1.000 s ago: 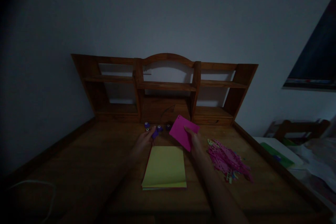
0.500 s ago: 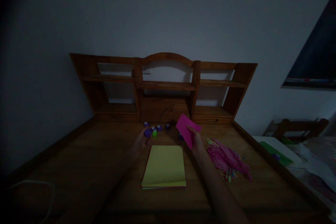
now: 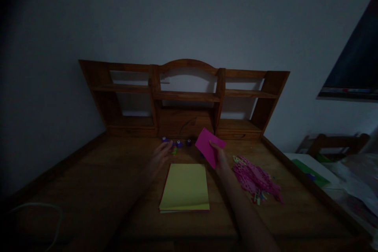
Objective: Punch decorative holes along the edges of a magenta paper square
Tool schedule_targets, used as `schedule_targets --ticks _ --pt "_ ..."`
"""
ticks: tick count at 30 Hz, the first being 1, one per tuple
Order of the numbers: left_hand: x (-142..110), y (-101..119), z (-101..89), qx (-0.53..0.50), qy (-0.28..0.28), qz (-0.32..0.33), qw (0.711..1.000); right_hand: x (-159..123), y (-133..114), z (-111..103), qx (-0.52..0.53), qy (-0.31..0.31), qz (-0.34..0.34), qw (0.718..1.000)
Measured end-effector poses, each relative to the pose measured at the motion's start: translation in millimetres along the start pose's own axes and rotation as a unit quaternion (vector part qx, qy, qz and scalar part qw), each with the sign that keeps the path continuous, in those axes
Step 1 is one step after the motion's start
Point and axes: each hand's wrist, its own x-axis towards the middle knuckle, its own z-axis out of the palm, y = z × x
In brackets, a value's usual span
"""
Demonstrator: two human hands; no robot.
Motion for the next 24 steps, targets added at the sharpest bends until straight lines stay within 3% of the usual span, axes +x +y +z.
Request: schedule_targets --ticks 3,6,13,16,19,24 --pt "-1.2 0.7 0.6 -0.017 -0.031 0.007 0.999 1.7 7.9 2.4 0.068 0.039 0.060 0.995" --pt "0.5 -1.9 0.0 -0.037 -0.043 0.003 0.998 1.0 14.6 6.4 0.085 0.066 0.076 0.991" --pt "4.7 -9.9 0.5 -0.056 -0.081 -0.024 0.995 -5.5 12.8 11.6 -0.039 -0.003 0.015 0.999" --pt "6.9 -12.5 1.1 -0.068 -0.071 -0.048 0.994 -6.3 12.0 11.2 -0.075 -0.031 -0.005 0.997" --pt "8.8 -14.8 1.0 -0.072 -0.067 -0.053 0.994 -6.7 13.4 11.9 -0.084 -0.053 -0.011 0.995" --pt "5.5 -15.4 1.7 -0.076 -0.118 -0.034 0.990 -11.3 11.0 16.9 -0.053 -0.066 0.018 0.996"
